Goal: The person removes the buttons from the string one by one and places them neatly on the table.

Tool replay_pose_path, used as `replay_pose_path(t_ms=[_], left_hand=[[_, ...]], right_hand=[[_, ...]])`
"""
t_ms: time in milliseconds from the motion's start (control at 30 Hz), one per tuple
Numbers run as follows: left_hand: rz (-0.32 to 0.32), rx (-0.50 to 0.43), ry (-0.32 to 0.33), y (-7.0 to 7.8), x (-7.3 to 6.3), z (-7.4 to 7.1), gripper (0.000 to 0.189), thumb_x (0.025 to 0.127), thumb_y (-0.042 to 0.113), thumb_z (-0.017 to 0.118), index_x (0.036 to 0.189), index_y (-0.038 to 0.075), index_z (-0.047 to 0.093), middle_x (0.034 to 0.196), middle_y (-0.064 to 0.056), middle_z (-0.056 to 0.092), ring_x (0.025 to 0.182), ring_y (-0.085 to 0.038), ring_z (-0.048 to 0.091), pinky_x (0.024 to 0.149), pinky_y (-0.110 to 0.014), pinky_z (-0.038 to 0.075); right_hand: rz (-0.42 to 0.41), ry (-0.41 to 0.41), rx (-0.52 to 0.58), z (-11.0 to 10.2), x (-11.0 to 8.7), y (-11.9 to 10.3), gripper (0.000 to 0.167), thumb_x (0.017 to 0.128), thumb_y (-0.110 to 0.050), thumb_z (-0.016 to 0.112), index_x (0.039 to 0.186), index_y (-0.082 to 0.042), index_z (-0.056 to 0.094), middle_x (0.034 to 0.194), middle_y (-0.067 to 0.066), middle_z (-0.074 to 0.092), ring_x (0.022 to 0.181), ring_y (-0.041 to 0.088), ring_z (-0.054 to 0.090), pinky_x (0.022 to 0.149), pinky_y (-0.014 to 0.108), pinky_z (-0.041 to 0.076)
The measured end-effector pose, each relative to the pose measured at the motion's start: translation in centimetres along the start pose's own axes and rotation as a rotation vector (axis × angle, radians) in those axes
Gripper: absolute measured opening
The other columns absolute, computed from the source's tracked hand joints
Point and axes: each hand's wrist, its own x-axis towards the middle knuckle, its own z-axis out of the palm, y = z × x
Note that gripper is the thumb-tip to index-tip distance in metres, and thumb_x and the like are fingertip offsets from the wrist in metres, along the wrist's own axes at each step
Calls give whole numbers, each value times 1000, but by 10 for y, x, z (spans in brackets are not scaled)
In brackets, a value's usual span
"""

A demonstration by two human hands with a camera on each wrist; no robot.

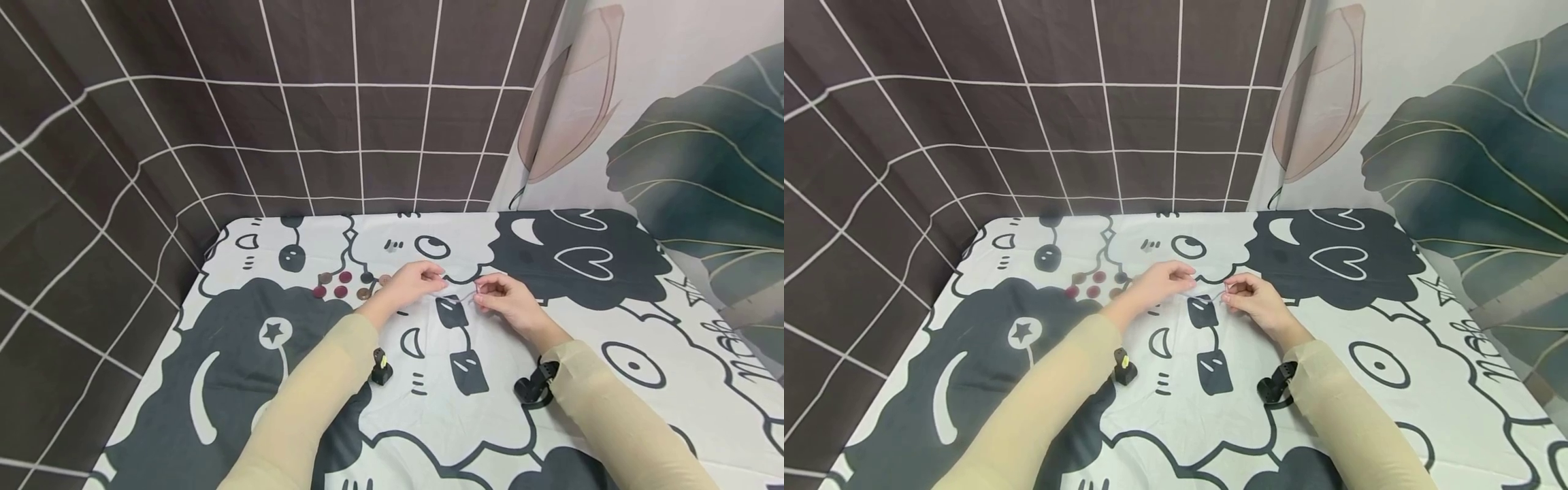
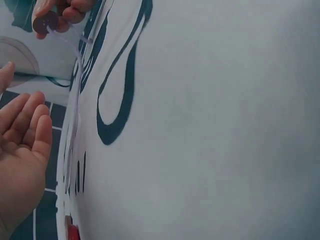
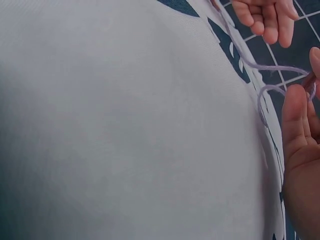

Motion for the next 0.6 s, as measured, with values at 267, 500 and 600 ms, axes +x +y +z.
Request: replay_pose_path(t_ms=[267,500,600], left_hand=[[20,-29,-28,7,3,13,35,88,27,65,117,7,62,101,0,66,94,-11,59,84,-22,45],[40,-23,-31,11,7,21,35,90,30,63,116,7,63,100,2,65,94,-10,58,86,-23,44],[42,-30,-31,14,6,23,33,90,28,62,115,6,63,100,1,66,94,-10,59,86,-22,44]], right_hand=[[3,1,-21,3,-2,-8,37,82,6,66,113,17,49,85,4,57,68,10,60,60,24,51],[5,-1,-62,4,-4,-22,37,82,7,65,114,18,49,85,5,56,66,10,60,60,24,50],[-2,-3,-50,0,0,-10,36,82,8,66,114,16,51,85,5,56,66,10,60,59,24,51]])
